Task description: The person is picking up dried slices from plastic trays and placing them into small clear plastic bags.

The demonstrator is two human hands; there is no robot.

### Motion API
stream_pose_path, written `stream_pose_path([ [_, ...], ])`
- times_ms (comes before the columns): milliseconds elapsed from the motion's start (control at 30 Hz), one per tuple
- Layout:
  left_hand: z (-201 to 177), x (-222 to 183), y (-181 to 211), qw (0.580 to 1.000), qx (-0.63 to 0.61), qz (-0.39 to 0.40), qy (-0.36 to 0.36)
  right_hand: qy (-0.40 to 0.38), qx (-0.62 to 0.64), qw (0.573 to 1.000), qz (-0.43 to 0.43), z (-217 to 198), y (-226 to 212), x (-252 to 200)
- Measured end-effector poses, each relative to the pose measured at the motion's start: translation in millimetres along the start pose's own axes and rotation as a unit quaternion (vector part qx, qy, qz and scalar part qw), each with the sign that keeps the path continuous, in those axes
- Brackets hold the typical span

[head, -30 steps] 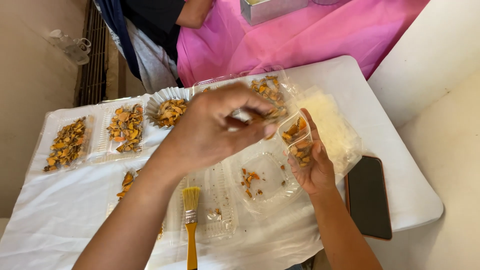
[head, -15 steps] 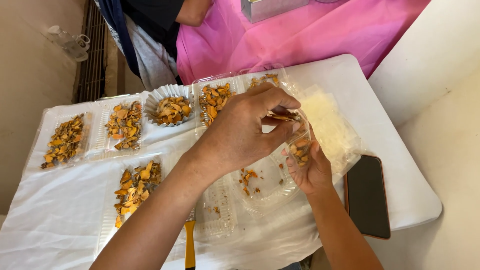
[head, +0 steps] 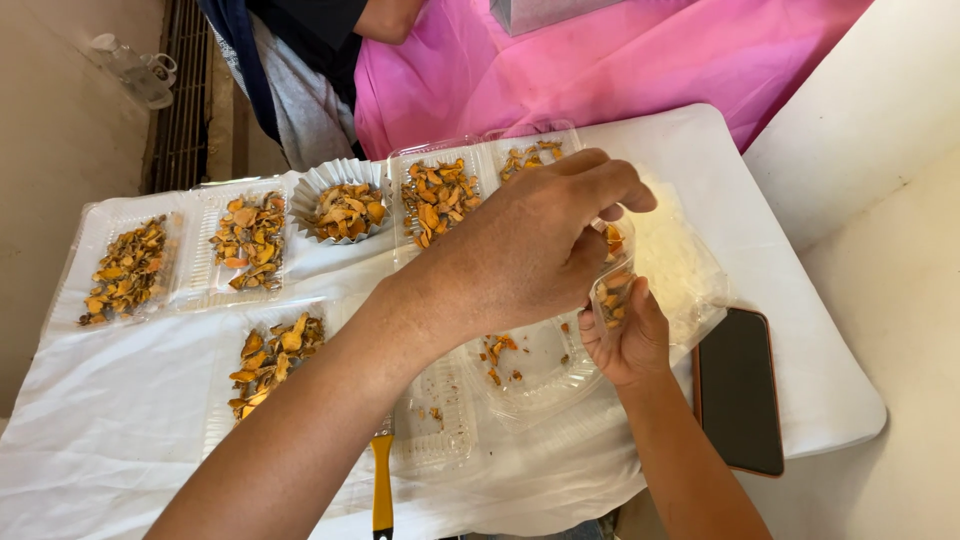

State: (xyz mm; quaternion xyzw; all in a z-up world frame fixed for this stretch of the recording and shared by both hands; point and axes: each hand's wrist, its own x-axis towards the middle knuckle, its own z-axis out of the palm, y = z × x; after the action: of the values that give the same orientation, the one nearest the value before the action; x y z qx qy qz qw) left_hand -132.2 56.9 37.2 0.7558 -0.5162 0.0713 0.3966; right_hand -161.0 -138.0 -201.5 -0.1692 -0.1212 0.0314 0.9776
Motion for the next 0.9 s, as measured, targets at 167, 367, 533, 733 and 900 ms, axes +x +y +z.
stream_pose_path([
  [167,5,3,1,0.997,-0.057,0.038,0.03,-0.003,0.011,1.0,-0.001,-12,-1,-2],
  [367,-4,-3,15,0.98,-0.177,0.001,0.094,-0.036,0.036,0.999,-0.001,-16,-2,-2],
  [533,1,-25,28,0.983,0.082,0.041,0.161,-0.068,0.061,0.996,-0.01,10,-1,2],
  [733,21,-39,16,0.98,0.151,-0.115,0.051,-0.055,-0.112,0.986,-0.114,50,3,3],
  [900,15,-37,5,0.984,0.09,-0.153,0.01,-0.07,-0.153,0.977,-0.128,60,6,3],
])
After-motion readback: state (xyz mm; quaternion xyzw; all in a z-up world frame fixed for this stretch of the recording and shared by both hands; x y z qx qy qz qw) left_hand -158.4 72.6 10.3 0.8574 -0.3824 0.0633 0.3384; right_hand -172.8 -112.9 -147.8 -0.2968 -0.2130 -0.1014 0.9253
